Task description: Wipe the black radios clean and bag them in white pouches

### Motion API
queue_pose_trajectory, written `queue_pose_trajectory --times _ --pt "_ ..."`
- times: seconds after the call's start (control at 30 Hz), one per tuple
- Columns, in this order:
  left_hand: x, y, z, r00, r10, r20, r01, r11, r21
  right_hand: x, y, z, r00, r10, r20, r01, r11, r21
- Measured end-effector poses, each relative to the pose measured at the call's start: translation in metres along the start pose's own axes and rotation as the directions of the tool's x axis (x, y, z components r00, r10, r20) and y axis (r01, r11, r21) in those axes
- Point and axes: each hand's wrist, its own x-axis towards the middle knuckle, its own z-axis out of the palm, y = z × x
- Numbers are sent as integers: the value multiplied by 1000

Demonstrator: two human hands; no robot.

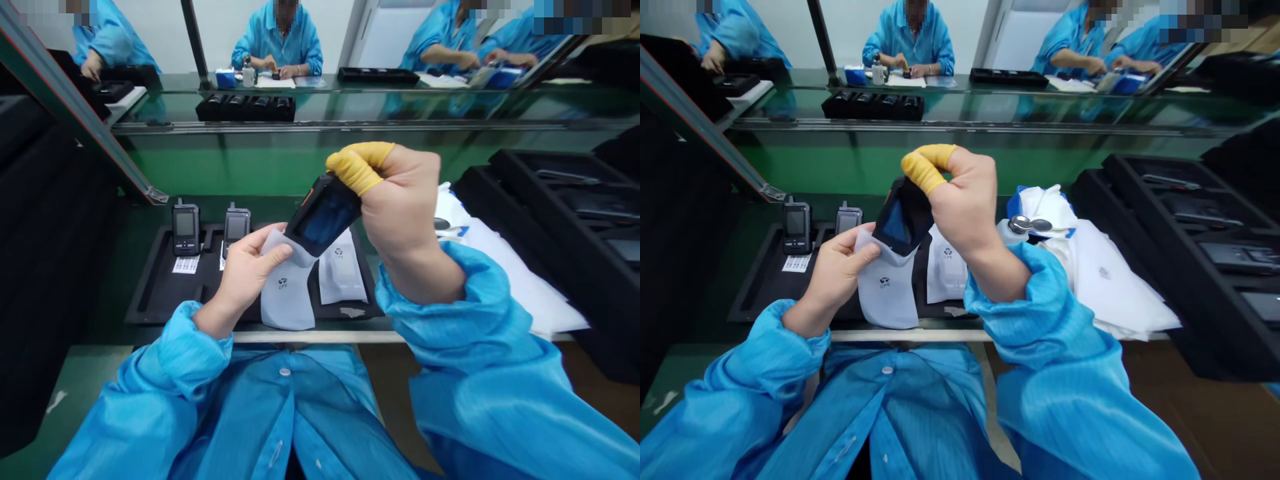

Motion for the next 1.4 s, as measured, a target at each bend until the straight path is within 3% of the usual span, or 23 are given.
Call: queue_pose_trajectory --times 0.13,0.23,0.4,0.53,0.63,0.73,0.83,0.97,1.03,1.1,1.17,1.23,1.27,1.3,1.4 --pt "-1 2 1 996 85 26 -88 987 133 -2 1 6 994 7 105 2 996 -88" --pt "0 0 4 983 180 -50 -163 958 237 -8 6 12 984 40 175 -15 990 -142" --pt "0 4 13 956 281 -89 -239 916 322 -18 8 9 913 106 393 -26 979 -202" --pt "-9 20 29 936 332 -119 -287 913 289 -17 6 -15 971 94 218 -69 991 -118" --pt "-7 27 38 942 300 -152 -269 943 197 -16 6 -41 987 88 131 -68 985 -157" --pt "19 15 37 963 196 -185 -191 981 40 -16 8 -69 993 94 69 -71 958 -277" --pt "60 -13 28 967 56 -248 -85 991 -106 -17 12 -98 990 127 -63 -141 932 -333" --pt "96 -41 18 935 -69 -349 66 998 -19 -17 23 -138 949 206 -240 -285 883 -372" --pt "93 -41 16 943 -100 -316 117 992 35 -15 35 -160 899 272 -344 -404 819 -408" --pt "78 -34 12 969 -114 -217 142 983 119 -14 51 -185 825 353 -442 -548 694 -468" --pt "58 -23 2 996 -13 -83 51 884 465 -15 70 -212 746 416 -520 -663 535 -524" --pt "42 -17 -12 999 34 -9 -15 641 767 -19 91 -239 696 441 -566 -718 414 -560" --pt "37 -17 -20 999 33 11 -27 520 854 -22 101 -251 666 457 -590 -743 335 -580" --pt "34 -18 -26 999 -23 34 -22 410 912 -26 110 -261 637 490 -596 -748 204 -632" --pt "31 -30 -31 989 -82 121 -94 280 955 -36 136 -278 573 551 -606 -752 60 -656"
